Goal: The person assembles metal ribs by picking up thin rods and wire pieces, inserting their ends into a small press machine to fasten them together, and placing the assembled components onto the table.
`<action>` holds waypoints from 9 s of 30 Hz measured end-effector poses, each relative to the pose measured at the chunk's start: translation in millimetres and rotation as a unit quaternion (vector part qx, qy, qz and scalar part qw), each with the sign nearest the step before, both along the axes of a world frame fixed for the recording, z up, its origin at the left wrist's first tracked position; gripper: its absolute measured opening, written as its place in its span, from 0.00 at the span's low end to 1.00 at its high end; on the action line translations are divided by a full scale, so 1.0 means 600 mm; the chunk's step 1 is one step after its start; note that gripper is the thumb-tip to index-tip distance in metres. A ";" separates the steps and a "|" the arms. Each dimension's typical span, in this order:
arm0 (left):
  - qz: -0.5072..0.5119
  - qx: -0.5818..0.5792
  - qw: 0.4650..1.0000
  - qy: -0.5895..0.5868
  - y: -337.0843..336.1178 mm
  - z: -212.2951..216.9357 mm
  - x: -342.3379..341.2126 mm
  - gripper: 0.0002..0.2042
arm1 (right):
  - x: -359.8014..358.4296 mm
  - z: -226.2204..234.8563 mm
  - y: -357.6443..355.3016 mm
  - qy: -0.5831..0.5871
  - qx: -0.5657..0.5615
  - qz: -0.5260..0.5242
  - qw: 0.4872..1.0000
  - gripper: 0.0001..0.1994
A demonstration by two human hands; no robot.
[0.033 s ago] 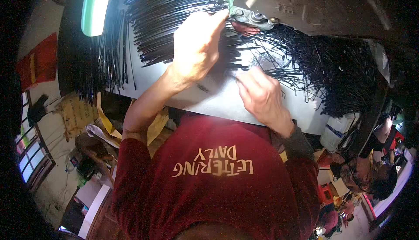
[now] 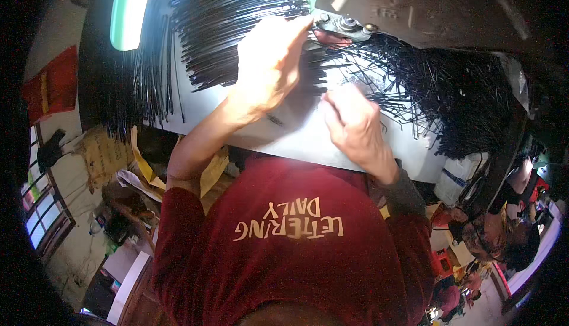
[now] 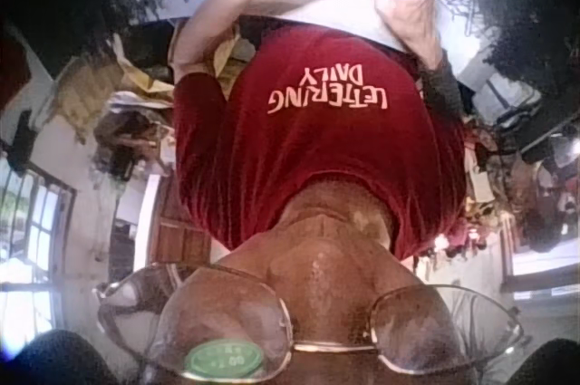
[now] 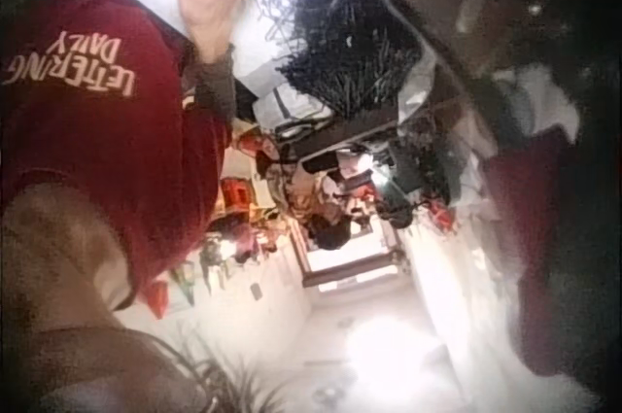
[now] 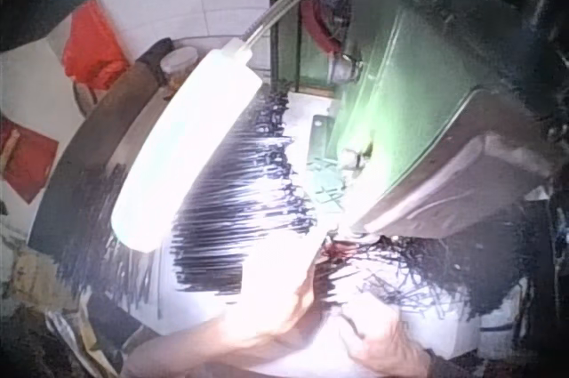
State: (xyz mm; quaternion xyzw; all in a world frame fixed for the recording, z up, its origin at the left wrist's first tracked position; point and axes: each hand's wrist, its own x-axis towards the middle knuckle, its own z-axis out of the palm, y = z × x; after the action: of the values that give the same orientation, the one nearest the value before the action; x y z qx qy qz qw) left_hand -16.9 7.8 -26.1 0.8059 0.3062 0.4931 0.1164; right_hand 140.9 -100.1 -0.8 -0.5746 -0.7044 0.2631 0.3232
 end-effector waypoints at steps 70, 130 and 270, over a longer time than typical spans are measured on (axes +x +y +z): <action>0.008 -0.024 0.998 0.053 0.017 0.017 0.051 0.10 | 0.026 -0.015 0.081 0.343 -0.123 -0.141 0.921 0.00; -0.125 -0.404 0.900 0.110 -0.015 0.079 -0.130 0.07 | -0.017 -0.035 0.094 0.679 -0.199 0.020 0.706 0.15; -0.216 -0.753 0.409 -0.467 -0.180 -0.014 -0.062 0.10 | 0.037 0.186 0.072 0.090 0.173 0.152 0.969 0.13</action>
State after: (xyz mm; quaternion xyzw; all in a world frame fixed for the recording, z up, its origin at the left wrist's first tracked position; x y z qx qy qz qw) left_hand -54.2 -100.2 -34.5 0.0777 0.2686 0.3225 0.9043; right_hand 163.4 -57.2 110.8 -0.3702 -0.7862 0.2343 0.4359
